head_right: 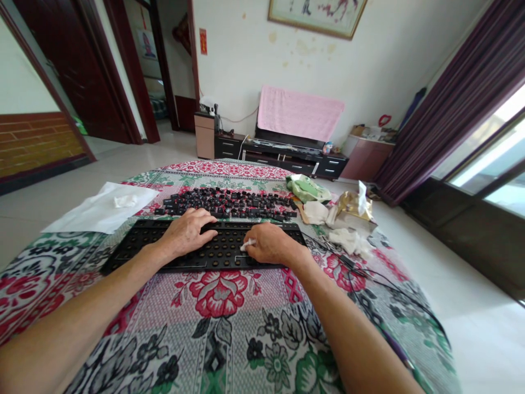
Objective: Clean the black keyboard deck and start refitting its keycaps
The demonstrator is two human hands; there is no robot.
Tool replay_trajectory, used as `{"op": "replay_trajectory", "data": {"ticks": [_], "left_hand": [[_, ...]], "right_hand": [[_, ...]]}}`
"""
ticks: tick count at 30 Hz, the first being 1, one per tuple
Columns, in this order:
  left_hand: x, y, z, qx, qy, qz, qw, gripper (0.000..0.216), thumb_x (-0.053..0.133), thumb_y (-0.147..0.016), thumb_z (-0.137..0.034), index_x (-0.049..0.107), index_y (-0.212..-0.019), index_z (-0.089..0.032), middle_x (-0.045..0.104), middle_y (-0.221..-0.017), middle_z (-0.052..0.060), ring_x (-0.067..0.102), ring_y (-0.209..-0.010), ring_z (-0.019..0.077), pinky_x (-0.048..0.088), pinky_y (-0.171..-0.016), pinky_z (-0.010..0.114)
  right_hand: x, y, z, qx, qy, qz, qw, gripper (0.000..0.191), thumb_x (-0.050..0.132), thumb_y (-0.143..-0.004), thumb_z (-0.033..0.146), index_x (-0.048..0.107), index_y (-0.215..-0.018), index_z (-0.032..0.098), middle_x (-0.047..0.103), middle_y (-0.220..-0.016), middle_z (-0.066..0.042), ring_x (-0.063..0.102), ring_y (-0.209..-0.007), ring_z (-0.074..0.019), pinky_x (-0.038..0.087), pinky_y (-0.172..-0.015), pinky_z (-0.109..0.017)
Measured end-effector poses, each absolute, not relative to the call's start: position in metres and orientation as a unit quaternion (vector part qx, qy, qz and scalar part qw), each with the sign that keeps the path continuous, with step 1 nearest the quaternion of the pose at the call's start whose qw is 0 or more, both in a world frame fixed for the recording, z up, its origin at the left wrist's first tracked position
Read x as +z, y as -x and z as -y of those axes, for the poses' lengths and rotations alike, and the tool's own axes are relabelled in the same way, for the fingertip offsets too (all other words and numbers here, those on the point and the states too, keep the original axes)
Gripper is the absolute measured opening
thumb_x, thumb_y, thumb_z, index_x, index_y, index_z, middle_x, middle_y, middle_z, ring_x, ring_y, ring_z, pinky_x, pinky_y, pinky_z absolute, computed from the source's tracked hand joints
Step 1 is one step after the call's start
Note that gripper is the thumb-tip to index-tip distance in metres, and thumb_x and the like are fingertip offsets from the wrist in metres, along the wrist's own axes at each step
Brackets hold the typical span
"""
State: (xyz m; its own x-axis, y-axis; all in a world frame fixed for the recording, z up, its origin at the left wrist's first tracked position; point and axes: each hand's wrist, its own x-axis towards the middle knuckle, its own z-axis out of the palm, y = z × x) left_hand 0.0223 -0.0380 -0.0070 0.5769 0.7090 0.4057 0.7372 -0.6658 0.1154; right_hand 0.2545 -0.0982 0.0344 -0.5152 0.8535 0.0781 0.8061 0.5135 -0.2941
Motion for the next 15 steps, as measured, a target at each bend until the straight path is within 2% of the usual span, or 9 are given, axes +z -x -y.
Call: {"op": "replay_trajectory", "data": {"ticks": [6, 10, 15], "left_hand": [[-0.007, -0.023, 0.037, -0.21, 0.888, 0.408, 0.034, 0.029, 0.053, -0.08, -0.036, 0.064, -0.1, -0.018, 0.061, -0.097, 0.006, 0.05, -0.088, 0.0205, 0.04, -0.084, 0.034], [-0.005, -0.023, 0.038, -0.203, 0.888, 0.412, 0.039, 0.03, 0.053, -0.08, -0.037, 0.064, -0.1, -0.018, 0.061, -0.097, 0.006, 0.05, -0.088, 0.0209, 0.041, -0.084, 0.034], [-0.004, -0.023, 0.04, -0.194, 0.888, 0.415, 0.048, 0.03, 0.051, -0.081, -0.037, 0.064, -0.101, -0.018, 0.061, -0.098, 0.006, 0.05, -0.088, 0.021, 0.041, -0.084, 0.033]], "right_hand": [[0.047, -0.258, 0.103, 0.152, 0.535, 0.825, 0.101, 0.021, 0.051, -0.072, 0.022, 0.069, -0.082, 0.016, 0.067, -0.072, -0.004, 0.056, -0.061, -0.0127, 0.04, -0.056, -0.024], [0.041, -0.255, 0.102, 0.141, 0.502, 0.846, 0.11, 0.021, 0.051, -0.072, 0.021, 0.069, -0.083, 0.016, 0.068, -0.076, -0.005, 0.057, -0.065, -0.013, 0.04, -0.059, -0.023], [0.038, -0.26, 0.1, 0.154, 0.506, 0.845, 0.076, 0.023, 0.05, -0.072, 0.022, 0.069, -0.082, 0.017, 0.068, -0.076, -0.005, 0.057, -0.065, -0.0129, 0.04, -0.06, -0.023]]}}
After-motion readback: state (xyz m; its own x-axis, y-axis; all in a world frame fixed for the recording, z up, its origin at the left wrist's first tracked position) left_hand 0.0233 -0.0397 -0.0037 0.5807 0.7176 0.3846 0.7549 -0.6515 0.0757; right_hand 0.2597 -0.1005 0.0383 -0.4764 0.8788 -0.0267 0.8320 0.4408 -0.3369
